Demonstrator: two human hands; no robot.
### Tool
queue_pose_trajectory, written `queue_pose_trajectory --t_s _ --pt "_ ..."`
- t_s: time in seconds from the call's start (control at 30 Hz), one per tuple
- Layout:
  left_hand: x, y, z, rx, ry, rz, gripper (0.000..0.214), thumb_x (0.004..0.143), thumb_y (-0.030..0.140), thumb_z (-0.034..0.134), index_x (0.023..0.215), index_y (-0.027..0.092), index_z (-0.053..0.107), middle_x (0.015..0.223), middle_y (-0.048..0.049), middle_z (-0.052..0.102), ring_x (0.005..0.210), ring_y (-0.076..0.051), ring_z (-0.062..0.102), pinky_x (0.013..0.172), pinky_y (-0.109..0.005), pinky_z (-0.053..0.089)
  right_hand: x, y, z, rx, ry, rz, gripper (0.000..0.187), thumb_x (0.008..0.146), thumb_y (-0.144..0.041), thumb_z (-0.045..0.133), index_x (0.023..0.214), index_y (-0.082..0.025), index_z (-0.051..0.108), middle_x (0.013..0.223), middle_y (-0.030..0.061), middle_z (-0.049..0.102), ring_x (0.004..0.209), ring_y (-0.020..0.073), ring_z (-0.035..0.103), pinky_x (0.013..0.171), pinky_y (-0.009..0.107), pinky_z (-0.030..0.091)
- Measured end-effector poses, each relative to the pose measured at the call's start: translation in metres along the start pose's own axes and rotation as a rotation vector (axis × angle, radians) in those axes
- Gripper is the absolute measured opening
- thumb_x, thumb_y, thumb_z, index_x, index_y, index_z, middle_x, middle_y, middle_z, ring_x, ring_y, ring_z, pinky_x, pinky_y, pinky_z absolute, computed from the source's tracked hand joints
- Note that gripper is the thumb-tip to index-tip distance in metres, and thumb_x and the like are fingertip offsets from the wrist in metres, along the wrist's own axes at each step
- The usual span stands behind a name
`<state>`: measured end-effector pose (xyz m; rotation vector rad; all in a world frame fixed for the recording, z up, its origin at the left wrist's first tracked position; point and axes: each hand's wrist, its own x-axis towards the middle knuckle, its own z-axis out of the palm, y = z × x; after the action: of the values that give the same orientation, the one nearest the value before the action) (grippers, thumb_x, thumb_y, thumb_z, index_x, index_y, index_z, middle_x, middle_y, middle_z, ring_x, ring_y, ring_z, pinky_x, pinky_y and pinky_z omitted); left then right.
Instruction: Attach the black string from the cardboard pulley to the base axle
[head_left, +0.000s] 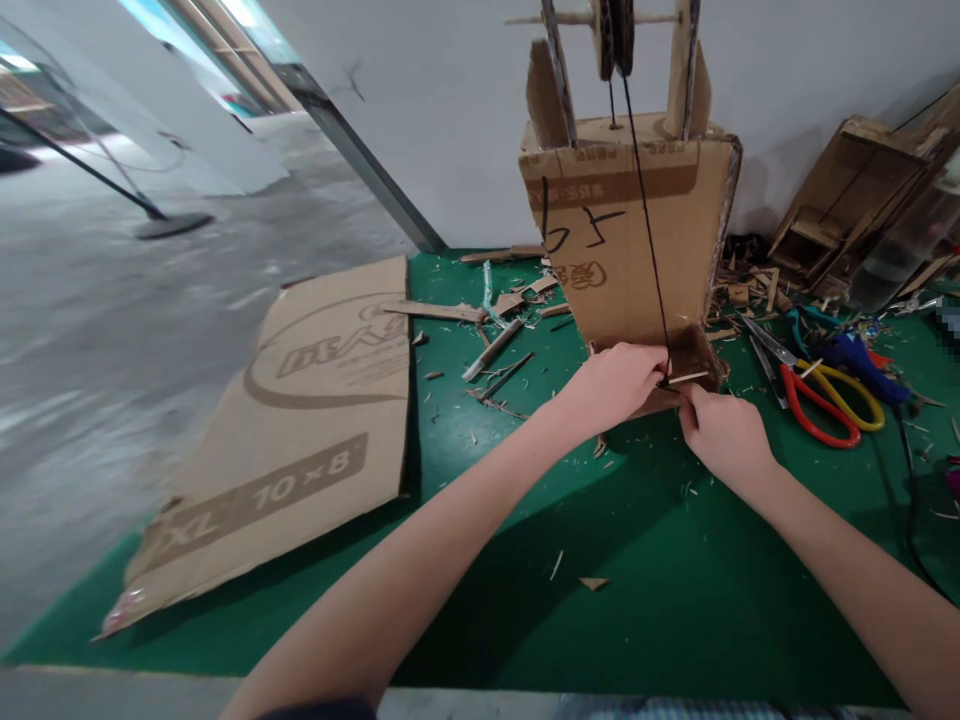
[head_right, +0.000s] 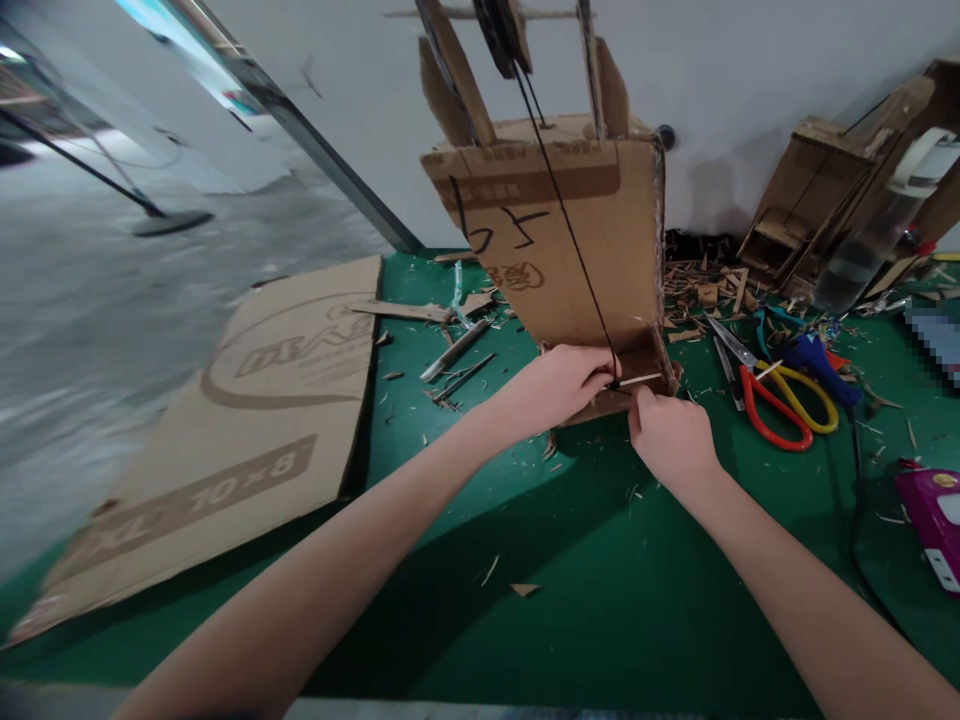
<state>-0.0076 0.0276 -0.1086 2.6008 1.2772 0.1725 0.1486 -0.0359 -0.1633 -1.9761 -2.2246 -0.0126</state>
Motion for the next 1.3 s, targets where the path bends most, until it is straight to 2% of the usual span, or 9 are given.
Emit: queue_pose_trajectory --t_s 0.2,0.37,0.53,0.83,1.13,1.3 --pt "0.003 0.001 -0.001 0.019 -0.041 0.006 0.022 0.092 0.020 0.040 0.094 0.020 0.062 0.096 -0.0056 0.069 0.085 -0.020 0.065 0.071 -0.030 0.048 0.005 -0.004 -0.001 -0.065 0.024 0.021 0.029 0.095 -0.028 0.036 0.094 -0.017 0.063 0.074 0.0098 0.072 0.061 0.0224 0.068 0.051 0.027 0.033" --pt "0.004 0.001 -0.003 0.021 -0.035 0.026 0.022 0.091 0.019 0.039 0.092 0.021 0.062 0.096 -0.0047 0.069 0.086 -0.020 0.065 0.072 -0.030 0.047 0.007 -0.006 0.000 -0.089 0.085 0.028 0.041 0.097 -0.034 0.031 0.084 -0.016 0.065 0.070 0.0116 0.071 0.060 0.0242 0.069 0.050 0.027 0.035" --pt "0.006 0.000 -0.008 -0.003 -0.101 0.007 0.023 0.091 0.020 0.040 0.094 0.020 0.063 0.096 -0.0057 0.069 0.082 -0.019 0.065 0.070 -0.028 0.047 0.011 -0.003 0.003 -0.118 0.121 0.005 0.048 0.098 -0.034 0.029 0.078 -0.015 0.067 0.066 0.0126 0.070 0.060 0.0245 0.069 0.052 0.028 0.037" --pt "0.019 -0.015 -0.008 -0.127 -0.156 0.235 0.029 0.088 0.014 0.044 0.100 0.020 0.070 0.107 -0.0014 0.071 0.097 -0.015 0.064 0.089 -0.025 0.044 0.016 -0.001 0.005 -0.145 0.127 -0.036 0.046 0.097 -0.032 0.030 0.080 -0.013 0.069 0.067 0.0143 0.070 0.061 0.0245 0.068 0.054 0.028 0.037" --pt "0.019 -0.012 -0.008 0.059 -0.171 0.216 0.029 0.092 0.018 0.041 0.100 0.016 0.069 0.101 -0.0067 0.071 0.092 -0.017 0.064 0.082 -0.027 0.045 0.014 -0.003 0.006 -0.157 0.147 -0.032 0.046 0.096 -0.032 0.030 0.079 -0.014 0.068 0.065 0.0127 0.069 0.060 0.0244 0.068 0.053 0.028 0.034" --pt "0.014 -0.010 -0.008 0.146 -0.161 0.163 0.030 0.094 0.021 0.036 0.102 0.017 0.065 0.107 -0.0085 0.068 0.093 -0.019 0.064 0.074 -0.028 0.046 0.014 -0.004 0.005 -0.158 0.167 -0.015 0.044 0.095 -0.033 0.032 0.077 -0.015 0.068 0.063 0.0106 0.068 0.058 0.0226 0.066 0.051 0.028 0.028"
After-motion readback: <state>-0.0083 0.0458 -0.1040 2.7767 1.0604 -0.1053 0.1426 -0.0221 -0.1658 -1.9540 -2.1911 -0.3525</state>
